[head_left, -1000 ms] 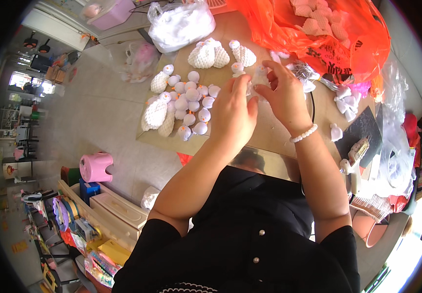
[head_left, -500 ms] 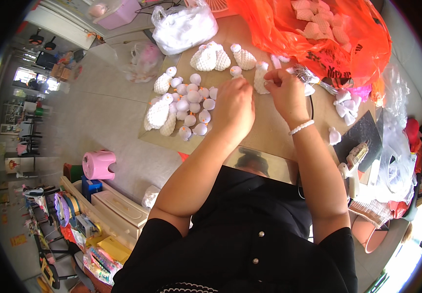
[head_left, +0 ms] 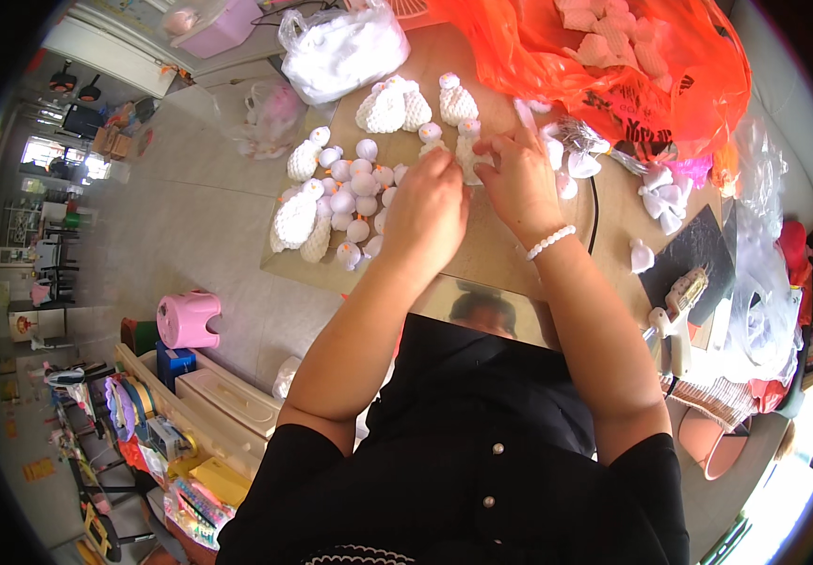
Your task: The person assembles small handmade white dolls by applying hot glue to small knitted components and pressing them onto the doll bodies.
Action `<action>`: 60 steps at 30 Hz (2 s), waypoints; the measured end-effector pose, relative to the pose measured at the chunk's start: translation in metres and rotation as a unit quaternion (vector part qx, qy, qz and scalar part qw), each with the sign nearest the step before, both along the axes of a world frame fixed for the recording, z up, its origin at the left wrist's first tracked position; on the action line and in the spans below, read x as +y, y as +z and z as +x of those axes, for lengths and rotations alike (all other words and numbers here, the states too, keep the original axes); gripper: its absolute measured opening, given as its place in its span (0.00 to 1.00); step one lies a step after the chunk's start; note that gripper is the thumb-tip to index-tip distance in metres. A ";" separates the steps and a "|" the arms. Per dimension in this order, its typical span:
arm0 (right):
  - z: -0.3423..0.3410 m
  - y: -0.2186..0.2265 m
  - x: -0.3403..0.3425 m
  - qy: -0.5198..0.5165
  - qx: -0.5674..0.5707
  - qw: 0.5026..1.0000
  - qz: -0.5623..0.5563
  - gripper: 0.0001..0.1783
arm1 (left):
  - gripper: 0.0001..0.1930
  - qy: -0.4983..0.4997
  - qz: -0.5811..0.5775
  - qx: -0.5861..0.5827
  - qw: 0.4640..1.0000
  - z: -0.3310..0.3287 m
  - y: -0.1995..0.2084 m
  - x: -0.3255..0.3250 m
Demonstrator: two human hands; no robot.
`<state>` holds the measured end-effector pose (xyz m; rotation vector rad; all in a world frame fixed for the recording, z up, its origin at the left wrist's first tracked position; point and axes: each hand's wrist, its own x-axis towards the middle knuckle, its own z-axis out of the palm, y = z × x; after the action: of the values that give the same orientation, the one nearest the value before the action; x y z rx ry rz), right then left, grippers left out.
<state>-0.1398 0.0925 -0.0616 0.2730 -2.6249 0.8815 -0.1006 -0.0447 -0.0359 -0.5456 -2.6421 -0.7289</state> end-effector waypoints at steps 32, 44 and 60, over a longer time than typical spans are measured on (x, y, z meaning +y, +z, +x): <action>0.086 0.092 0.101 -0.023 -0.058 0.984 -0.165 0.05 | 0.12 -0.167 0.172 -0.024 0.971 0.003 0.035 0.074; -0.131 0.086 0.146 -0.129 -0.005 0.985 -0.111 0.15 | 0.12 0.040 0.172 -0.073 0.982 -0.222 0.041 0.172; -0.142 0.091 0.145 -0.099 -0.024 0.972 -0.214 0.12 | 0.07 -0.040 0.337 -0.232 0.912 -0.217 0.062 0.171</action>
<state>-0.2813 0.2379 0.0299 -0.1230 -2.3691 1.3556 -0.3177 0.1258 0.0260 -0.2984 -2.5027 -1.8881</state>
